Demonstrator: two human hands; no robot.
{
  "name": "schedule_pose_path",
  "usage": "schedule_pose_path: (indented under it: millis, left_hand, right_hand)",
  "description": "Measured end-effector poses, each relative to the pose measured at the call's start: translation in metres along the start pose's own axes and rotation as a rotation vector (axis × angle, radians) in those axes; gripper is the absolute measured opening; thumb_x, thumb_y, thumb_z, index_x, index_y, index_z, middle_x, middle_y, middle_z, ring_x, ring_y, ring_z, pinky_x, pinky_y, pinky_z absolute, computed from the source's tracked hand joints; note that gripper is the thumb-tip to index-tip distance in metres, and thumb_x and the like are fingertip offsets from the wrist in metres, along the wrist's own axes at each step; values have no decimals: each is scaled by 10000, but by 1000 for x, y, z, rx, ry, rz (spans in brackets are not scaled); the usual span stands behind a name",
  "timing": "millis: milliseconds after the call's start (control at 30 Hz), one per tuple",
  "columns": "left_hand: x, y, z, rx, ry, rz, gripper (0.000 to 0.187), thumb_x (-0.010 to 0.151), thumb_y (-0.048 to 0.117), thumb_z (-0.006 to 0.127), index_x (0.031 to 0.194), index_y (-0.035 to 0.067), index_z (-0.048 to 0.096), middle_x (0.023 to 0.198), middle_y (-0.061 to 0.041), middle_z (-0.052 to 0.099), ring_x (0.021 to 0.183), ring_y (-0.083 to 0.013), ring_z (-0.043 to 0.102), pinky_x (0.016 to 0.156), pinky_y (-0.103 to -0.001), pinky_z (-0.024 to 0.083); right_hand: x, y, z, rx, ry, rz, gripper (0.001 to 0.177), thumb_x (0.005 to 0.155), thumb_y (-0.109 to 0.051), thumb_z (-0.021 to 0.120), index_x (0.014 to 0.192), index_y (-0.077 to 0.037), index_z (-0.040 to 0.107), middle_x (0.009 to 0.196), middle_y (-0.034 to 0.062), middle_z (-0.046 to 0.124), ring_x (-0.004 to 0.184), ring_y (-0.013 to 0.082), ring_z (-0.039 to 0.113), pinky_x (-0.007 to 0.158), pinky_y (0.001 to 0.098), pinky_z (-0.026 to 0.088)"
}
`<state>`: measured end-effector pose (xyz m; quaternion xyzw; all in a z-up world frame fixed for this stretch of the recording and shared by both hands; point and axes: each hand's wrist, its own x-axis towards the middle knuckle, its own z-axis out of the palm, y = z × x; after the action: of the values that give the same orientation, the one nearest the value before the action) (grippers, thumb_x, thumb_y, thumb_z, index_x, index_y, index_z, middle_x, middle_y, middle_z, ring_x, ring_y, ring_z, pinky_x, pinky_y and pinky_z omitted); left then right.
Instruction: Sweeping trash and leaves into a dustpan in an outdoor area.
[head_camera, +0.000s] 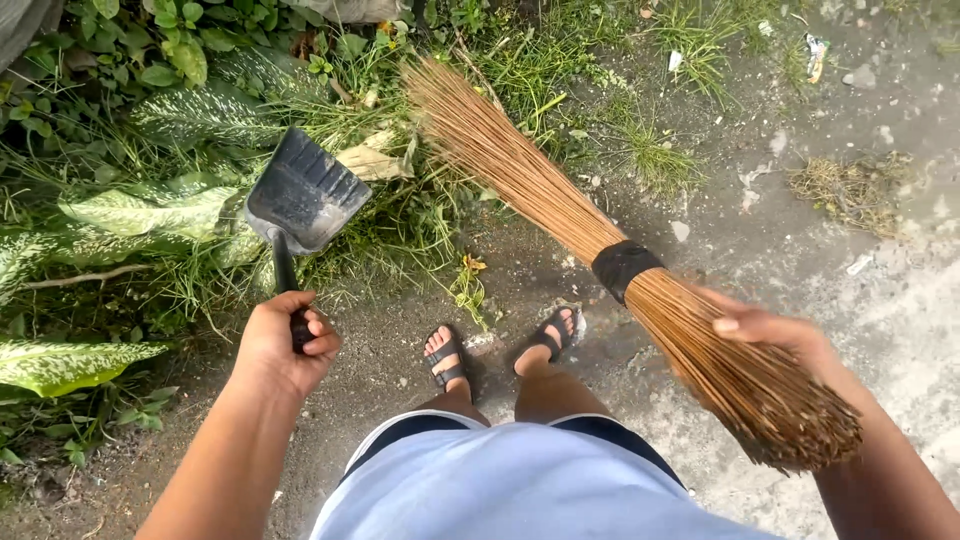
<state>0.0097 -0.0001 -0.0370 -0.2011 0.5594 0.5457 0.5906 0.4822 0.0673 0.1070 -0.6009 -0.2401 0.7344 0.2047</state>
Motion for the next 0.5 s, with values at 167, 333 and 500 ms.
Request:
schedule_pose_path:
  millis: [167, 333, 500]
  left_hand:
    - [1, -13, -2, 49, 19, -51, 148, 935, 89, 570, 954, 95, 423, 610, 4, 469, 448, -75, 402, 366, -204, 263]
    - [-2, -18, -8, 108, 51, -51, 158, 930, 79, 571, 976, 95, 420, 603, 7, 465, 442, -73, 386, 362, -203, 258]
    - [-18, -7, -10, -9, 95, 9, 168, 927, 82, 569, 985, 91, 412, 608, 1, 459, 439, -76, 390, 360, -200, 257]
  right_hand:
    - [17, 43, -29, -159, 124, 143, 724, 777, -267, 697, 1438, -24, 532, 866, 191, 709, 557, 232, 678, 438, 325, 574]
    - [85, 97, -5, -18, 205, 247, 548, 821, -304, 698, 1179, 97, 595, 794, 181, 680, 576, 261, 653, 446, 357, 541]
    - [122, 86, 112, 120, -360, 306, 503, 828, -311, 612, 1179, 48, 640, 799, 184, 710, 535, 248, 682, 485, 363, 607]
